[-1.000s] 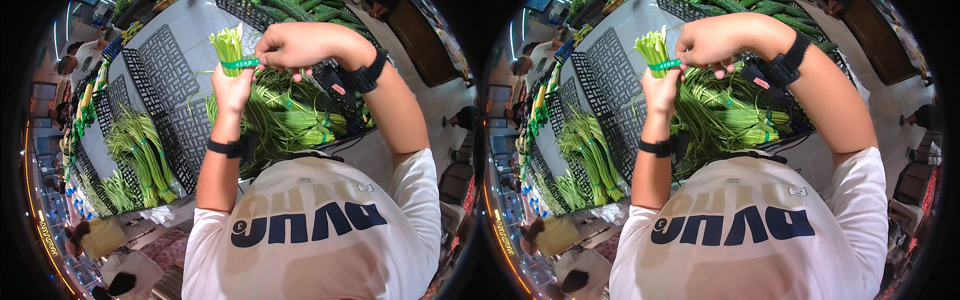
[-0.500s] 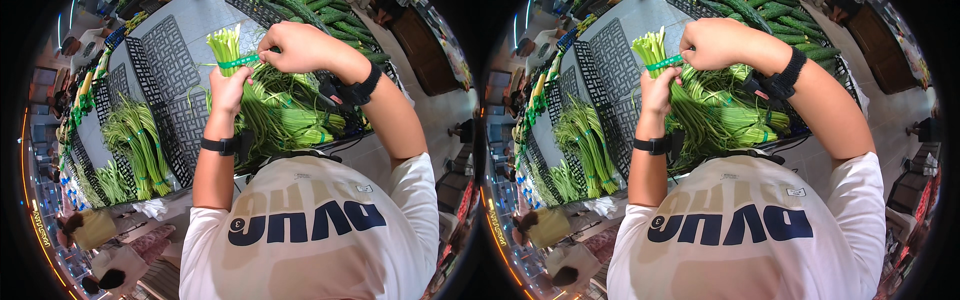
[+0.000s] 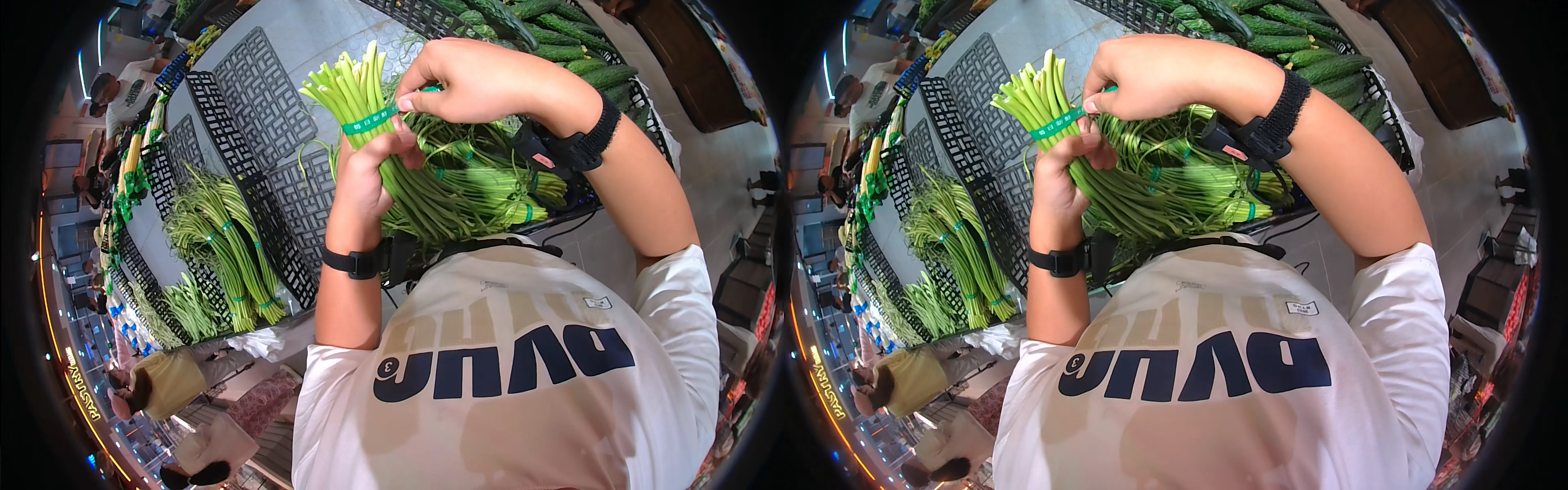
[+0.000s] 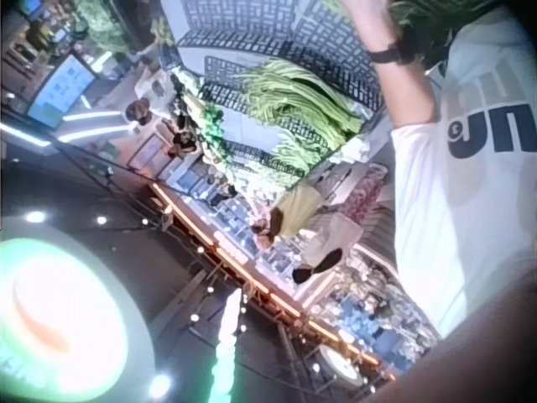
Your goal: The person bundles long green vegetables by hand using plastic ties, wrapping the ties around the stems and tightening them.
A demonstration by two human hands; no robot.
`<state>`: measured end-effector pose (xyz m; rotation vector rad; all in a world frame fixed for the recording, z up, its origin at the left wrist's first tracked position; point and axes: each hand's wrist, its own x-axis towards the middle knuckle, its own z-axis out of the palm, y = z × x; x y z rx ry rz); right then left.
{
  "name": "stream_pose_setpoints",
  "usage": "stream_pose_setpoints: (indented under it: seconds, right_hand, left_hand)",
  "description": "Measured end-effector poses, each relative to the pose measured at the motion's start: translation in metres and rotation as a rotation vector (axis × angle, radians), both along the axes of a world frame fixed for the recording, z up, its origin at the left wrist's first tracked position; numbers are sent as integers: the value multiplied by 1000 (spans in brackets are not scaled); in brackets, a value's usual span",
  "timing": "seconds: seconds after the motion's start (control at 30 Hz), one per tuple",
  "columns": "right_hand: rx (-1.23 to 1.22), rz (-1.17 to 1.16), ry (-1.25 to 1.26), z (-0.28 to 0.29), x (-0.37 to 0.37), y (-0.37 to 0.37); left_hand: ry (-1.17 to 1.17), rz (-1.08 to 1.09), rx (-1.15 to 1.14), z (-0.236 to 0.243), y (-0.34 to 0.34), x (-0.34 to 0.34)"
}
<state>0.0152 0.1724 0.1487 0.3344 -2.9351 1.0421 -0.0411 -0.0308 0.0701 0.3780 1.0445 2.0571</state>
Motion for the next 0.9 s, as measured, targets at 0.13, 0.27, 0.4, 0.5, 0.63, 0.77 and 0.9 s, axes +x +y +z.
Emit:
stream_pose_setpoints:
  seconds: [0.13, 0.27, 0.4, 0.5, 0.63, 0.77, 0.9]
  right_hand:
    - [-103, 160, -50, -3, 1, 8]
    - [-123, 121, -103, 2, 10, 4]
    - [-62, 44, -206, 5, 17, 2]
    - [-89, 85, -195, 6, 19, 5]
    - [-209, 308, 63, -6, 18, 9]
    - [-128, 364, -167, 14, 19, 6]
    - [-7, 366, -34, 14, 22, 1]
  left_hand:
    - [-98, -110, -27, 1, -8, 10]
    - [-76, -161, -8, 5, -10, 15]
    - [-101, -246, -14, 6, -14, 20]
    - [-161, -328, 77, 3, -16, 24]
    - [-144, -574, 313, -25, -11, 20]
    - [-84, -615, 371, -17, -7, 31]
    - [178, -721, 139, -6, -10, 10]
